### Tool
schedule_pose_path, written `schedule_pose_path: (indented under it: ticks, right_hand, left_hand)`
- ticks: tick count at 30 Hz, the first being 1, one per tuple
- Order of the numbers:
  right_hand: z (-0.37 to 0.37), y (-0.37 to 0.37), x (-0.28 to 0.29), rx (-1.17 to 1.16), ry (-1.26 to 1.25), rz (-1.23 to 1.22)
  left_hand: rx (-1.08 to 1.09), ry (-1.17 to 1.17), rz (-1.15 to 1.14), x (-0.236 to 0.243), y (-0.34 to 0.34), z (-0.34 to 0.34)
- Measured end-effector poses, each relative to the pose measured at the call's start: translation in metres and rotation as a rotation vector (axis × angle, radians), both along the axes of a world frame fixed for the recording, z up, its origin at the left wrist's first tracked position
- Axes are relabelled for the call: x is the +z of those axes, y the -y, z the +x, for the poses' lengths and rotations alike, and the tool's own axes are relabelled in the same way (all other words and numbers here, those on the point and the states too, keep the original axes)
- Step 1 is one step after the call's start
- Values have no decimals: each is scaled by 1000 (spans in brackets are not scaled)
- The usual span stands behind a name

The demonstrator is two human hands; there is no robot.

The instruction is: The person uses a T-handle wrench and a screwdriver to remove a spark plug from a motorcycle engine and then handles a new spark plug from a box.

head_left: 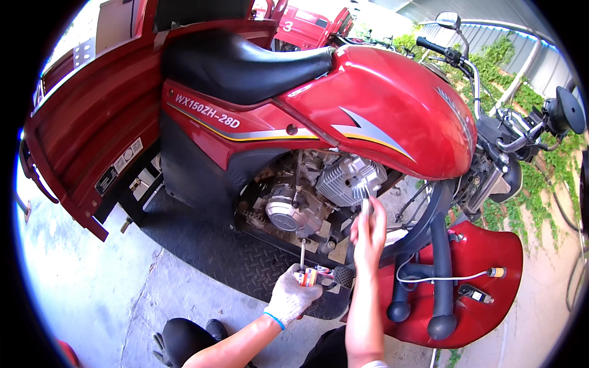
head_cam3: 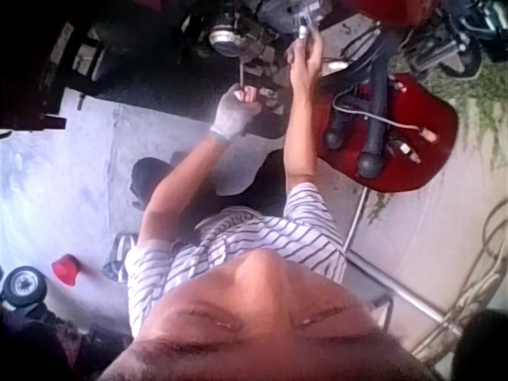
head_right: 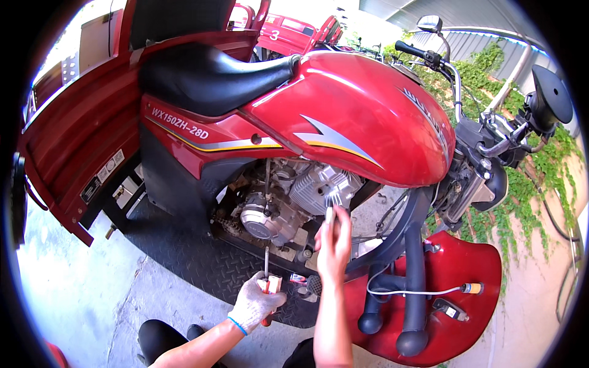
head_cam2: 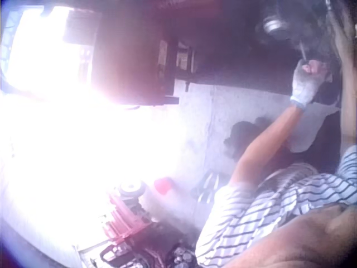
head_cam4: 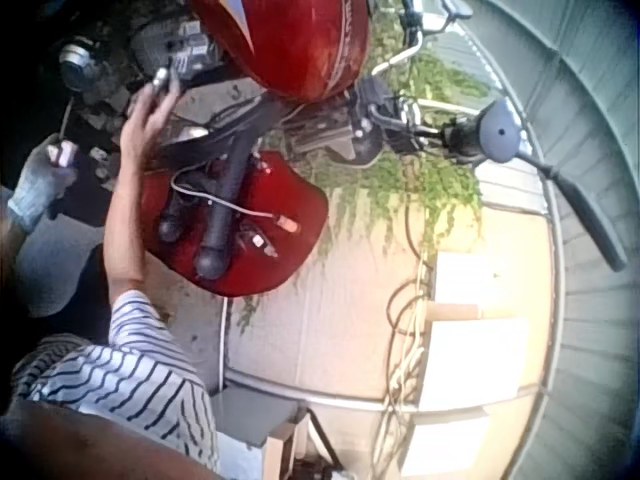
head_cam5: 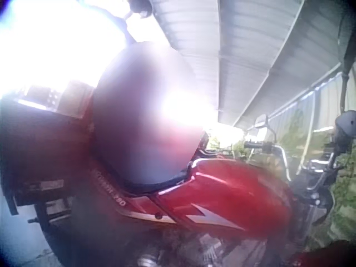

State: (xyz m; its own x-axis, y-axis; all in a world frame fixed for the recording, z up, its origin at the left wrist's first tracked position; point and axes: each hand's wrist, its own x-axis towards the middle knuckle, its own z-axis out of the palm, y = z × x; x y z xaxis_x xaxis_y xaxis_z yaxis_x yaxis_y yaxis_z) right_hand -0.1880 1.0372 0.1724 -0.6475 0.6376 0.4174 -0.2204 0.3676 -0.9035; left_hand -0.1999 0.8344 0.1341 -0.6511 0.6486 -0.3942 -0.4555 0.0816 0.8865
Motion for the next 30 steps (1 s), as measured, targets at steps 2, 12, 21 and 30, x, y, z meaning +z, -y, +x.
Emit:
schedule_pose_path:
  ticks: [2, 12, 21, 30]
  right_hand:
    - [24, 43, -1, 65, -161, -103]
    - [56, 91, 1, 263, -284, -71]
    - [65, 77, -213, -244, 723, 398]
    - [50, 52, -223, -429, 642, 798]
  left_hand:
    - [51, 15, 46, 1, -1, -1]
    - [86, 17, 68, -6, 3, -1]
    - [437, 97, 132, -11, 4, -15]
    - [403, 150, 101, -29, 11, -11]
